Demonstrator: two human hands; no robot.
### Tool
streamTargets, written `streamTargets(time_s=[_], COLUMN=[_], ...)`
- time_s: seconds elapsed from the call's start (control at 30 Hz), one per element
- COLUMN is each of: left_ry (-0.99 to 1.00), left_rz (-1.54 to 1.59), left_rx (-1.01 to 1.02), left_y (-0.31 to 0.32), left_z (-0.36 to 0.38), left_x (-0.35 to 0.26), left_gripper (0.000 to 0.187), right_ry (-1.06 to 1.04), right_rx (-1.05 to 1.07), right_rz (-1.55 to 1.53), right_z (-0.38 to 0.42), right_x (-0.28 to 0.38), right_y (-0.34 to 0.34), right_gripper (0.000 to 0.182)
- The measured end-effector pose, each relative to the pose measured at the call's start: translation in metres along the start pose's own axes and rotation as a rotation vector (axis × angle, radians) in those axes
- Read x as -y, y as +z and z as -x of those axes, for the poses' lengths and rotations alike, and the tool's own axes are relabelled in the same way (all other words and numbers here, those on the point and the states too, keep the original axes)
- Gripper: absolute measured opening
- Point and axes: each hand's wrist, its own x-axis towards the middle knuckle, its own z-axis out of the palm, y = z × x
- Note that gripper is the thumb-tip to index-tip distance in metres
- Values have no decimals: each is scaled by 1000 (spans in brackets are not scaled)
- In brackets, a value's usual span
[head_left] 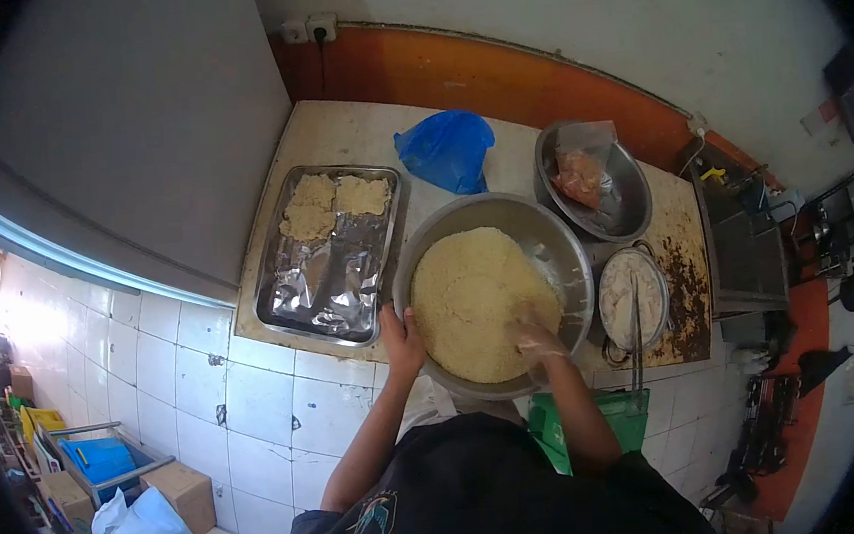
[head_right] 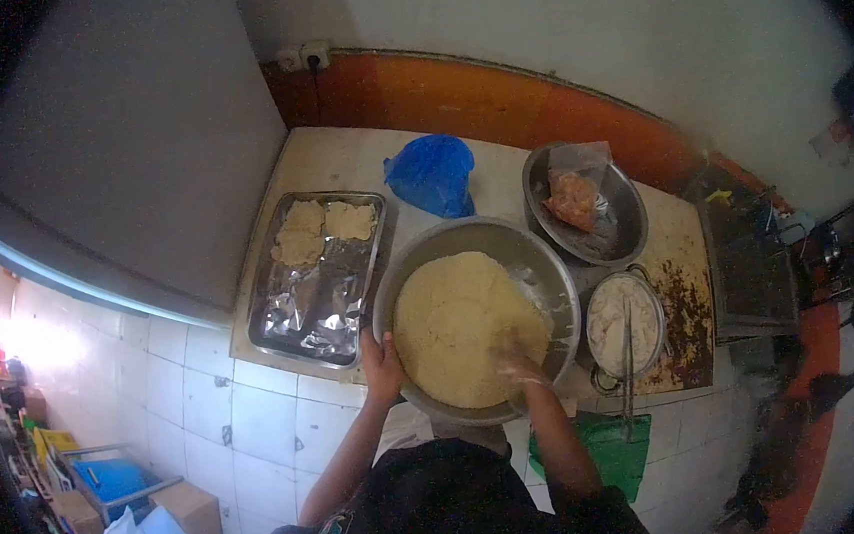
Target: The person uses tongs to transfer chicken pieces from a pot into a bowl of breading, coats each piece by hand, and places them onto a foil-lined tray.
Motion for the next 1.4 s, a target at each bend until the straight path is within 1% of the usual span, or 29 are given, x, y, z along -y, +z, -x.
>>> streamTargets(time_s=[0.03,0.07,0.13,0.17,0.23,0.27,0.33,0.37,0.43,0.47,0.53,0.57,0.63,0.67,0.73,0.77,0.83,0.87,0.93,0.97,1.03,1.07,1.13,1.17,1.23,1.27,1.33,1.37,1.4], left_ry=[-20,-27,-52,-46,-23,-24,16,23,-38,-46,-60,-77,-28,-33,14,7,-47,-36,-88,-81,-52,-67,-82,-81,-38,-48,-13,-1,-25], left_rz=[-3,0,9,0,-47,-47,-75,-76,-53,-59,-31,-36,-60,-65,-17,-16,-54,-59,-53,-52,-7,-10,-54,-57,-1,-5,-81,-77,-61], left_rx=[4,-1,27,28,19,21,-10,-14,33,34,48,49,37,36,5,3,29,29,26,30,27,23,-29,-20,11,12,6,2,7], left_y=[2,3,1,-2,0,2,3,3,0,-1,1,-1,0,-2,0,2,1,2,3,1,0,1,7,3,0,2,2,2,-1], left_z=[1,1,1,0,-1,-2,0,-1,-1,3,2,10,-1,3,0,-2,2,-1,3,2,1,8,5,8,1,5,4,0,1], left_x=[2,3,6,6,3,3,7,7,7,9,7,6,4,4,-1,-2,3,3,1,1,-2,-3,-4,-4,-1,1,-1,-4,-10], left_gripper=[21,21,22,22,24,24,26,26,28,28,30,30,31,31,32,32,29,29,26,26,24,24,26,26,27,27,28,28,28], right_ry=[59,61,287,285,-441,-439,-722,-727,-620,-616,-814,-807,-638,-639,-641,-641,-606,-611,-576,-575,-401,-399,-249,-241,-633,-630,-545,-552,-556], right_rx=[19,22,192,197,-98,-98,-187,-192,-32,-24,-107,-91,-89,-82,-185,-178,-136,-144,32,25,-245,-230,-66,-67,-253,-242,3,-8,39], right_rz=[-207,-200,-706,-715,168,167,1010,1008,890,887,670,671,970,967,1083,1086,878,869,688,684,772,778,846,840,946,947,870,870,865], right_z=[5,2,-9,-9,-11,-13,-19,-27,-37,-37,-42,-34,-41,-42,-45,-40,-24,-36,-63,-63,-54,-51,-37,-35,-46,-45,-43,-49,-48], right_x=[11,27,65,81,102,100,82,80,90,89,96,89,90,87,96,98,92,92,79,69,63,59,87,87,95,92,93,98,101], right_y=[10,13,22,28,36,49,79,83,86,86,80,81,84,86,79,75,72,70,63,60,53,52,44,51,64,68,74,68,58], right_gripper=[60,60,68,68,67,67,69,69,68,68,70,70,72,72,73,73,72,72,74,74,75,75,75,75,78,78,79,79,77])
